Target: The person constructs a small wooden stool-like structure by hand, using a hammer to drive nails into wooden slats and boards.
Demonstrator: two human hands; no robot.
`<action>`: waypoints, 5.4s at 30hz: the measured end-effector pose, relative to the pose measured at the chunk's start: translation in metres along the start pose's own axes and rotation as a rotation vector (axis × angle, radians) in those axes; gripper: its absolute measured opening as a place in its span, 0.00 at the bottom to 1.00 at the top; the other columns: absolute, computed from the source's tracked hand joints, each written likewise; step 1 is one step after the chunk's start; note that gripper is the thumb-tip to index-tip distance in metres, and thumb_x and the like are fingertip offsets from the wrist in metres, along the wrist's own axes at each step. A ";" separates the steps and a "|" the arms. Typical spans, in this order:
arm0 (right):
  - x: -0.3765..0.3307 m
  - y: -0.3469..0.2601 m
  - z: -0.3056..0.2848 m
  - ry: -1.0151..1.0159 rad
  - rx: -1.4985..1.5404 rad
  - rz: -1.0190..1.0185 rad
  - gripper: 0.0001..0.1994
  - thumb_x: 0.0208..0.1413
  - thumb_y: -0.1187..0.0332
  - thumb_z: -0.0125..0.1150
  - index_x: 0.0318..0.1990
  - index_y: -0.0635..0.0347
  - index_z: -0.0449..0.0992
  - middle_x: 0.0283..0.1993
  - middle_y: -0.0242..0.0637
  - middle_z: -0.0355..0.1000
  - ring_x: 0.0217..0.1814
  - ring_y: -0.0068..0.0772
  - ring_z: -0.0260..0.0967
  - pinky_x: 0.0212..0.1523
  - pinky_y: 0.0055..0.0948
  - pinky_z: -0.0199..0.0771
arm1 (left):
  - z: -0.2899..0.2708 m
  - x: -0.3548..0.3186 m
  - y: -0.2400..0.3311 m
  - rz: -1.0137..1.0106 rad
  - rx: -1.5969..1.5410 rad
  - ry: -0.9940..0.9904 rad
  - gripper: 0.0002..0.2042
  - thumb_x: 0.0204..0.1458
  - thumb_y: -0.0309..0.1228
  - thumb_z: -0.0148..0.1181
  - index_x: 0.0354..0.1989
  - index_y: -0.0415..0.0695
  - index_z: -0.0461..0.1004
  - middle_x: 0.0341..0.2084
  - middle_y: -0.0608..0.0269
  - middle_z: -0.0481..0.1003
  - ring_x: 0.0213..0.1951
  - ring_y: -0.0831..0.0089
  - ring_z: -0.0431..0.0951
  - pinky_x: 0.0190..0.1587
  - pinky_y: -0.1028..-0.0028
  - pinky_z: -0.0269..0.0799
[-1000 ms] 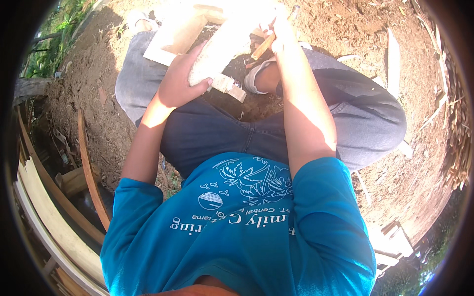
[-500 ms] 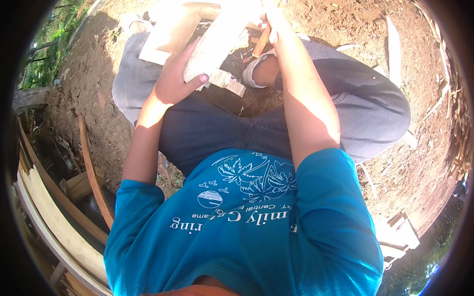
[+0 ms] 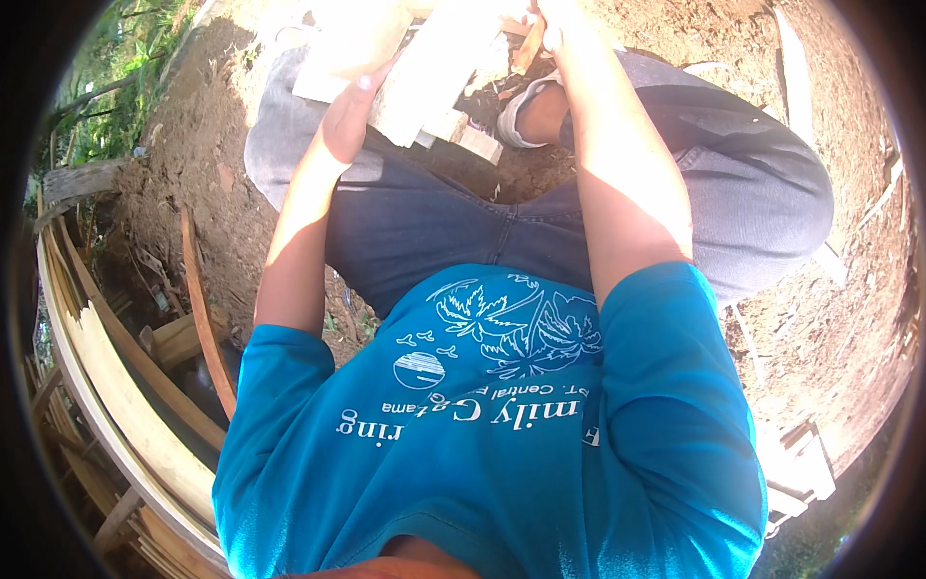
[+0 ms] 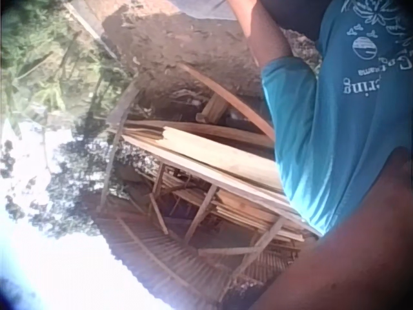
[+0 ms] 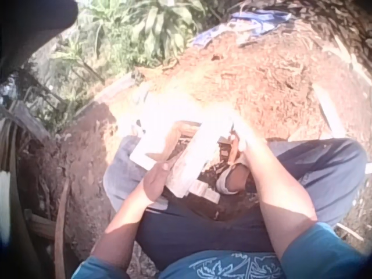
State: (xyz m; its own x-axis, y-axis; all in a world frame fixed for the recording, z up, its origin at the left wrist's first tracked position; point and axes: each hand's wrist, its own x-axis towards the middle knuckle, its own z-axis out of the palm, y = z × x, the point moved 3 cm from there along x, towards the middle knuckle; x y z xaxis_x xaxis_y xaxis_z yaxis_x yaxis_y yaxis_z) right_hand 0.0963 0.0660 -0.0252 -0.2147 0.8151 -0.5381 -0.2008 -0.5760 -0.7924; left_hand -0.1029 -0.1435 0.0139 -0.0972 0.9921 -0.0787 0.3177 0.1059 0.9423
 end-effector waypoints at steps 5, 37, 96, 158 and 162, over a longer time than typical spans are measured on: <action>-0.003 0.011 0.000 0.004 -0.006 -0.058 0.18 0.64 0.55 0.59 0.46 0.63 0.79 0.35 0.36 0.80 0.35 0.31 0.79 0.30 0.23 0.73 | 0.012 0.006 0.018 -0.023 0.144 0.007 0.33 0.59 0.43 0.66 0.68 0.36 0.67 0.56 0.43 0.76 0.61 0.55 0.75 0.65 0.63 0.65; -0.301 -0.243 -0.538 1.360 0.767 -0.931 0.23 0.54 0.77 0.74 0.50 0.69 0.64 0.39 0.43 0.78 0.25 0.27 0.72 0.17 0.23 0.66 | 0.051 -0.033 0.041 0.006 0.902 -0.271 0.41 0.59 0.39 0.65 0.78 0.46 0.49 0.74 0.40 0.53 0.74 0.43 0.54 0.74 0.52 0.48; -0.196 -0.015 -0.453 0.377 -1.476 0.179 0.23 0.49 0.48 0.76 0.47 0.50 0.81 0.36 0.38 0.80 0.40 0.42 0.78 0.43 0.41 0.76 | 0.015 0.004 0.065 -0.091 0.718 -0.395 0.24 0.64 0.37 0.60 0.64 0.35 0.71 0.59 0.42 0.75 0.64 0.51 0.72 0.68 0.63 0.63; -0.192 -0.033 -0.403 0.559 -1.494 0.077 0.20 0.56 0.45 0.66 0.41 0.51 0.84 0.35 0.44 0.82 0.39 0.46 0.81 0.44 0.46 0.79 | 0.020 -0.001 0.056 0.062 0.706 -0.257 0.22 0.60 0.34 0.64 0.61 0.38 0.73 0.54 0.49 0.78 0.57 0.56 0.71 0.65 0.64 0.56; -0.186 -0.043 -0.414 0.642 -1.463 -0.007 0.20 0.55 0.46 0.68 0.43 0.53 0.84 0.34 0.44 0.82 0.38 0.46 0.82 0.44 0.46 0.79 | 0.018 0.001 0.051 0.128 0.697 -0.246 0.23 0.59 0.35 0.64 0.61 0.37 0.74 0.54 0.50 0.78 0.55 0.56 0.71 0.65 0.64 0.55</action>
State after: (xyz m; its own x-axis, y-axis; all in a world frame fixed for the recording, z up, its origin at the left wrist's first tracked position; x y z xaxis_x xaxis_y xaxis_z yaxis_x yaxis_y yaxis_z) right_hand 0.5408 -0.0355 -0.0102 0.2781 0.9246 -0.2603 0.9288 -0.3279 -0.1725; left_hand -0.0696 -0.1355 0.0558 0.1689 0.9770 -0.1299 0.8443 -0.0754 0.5305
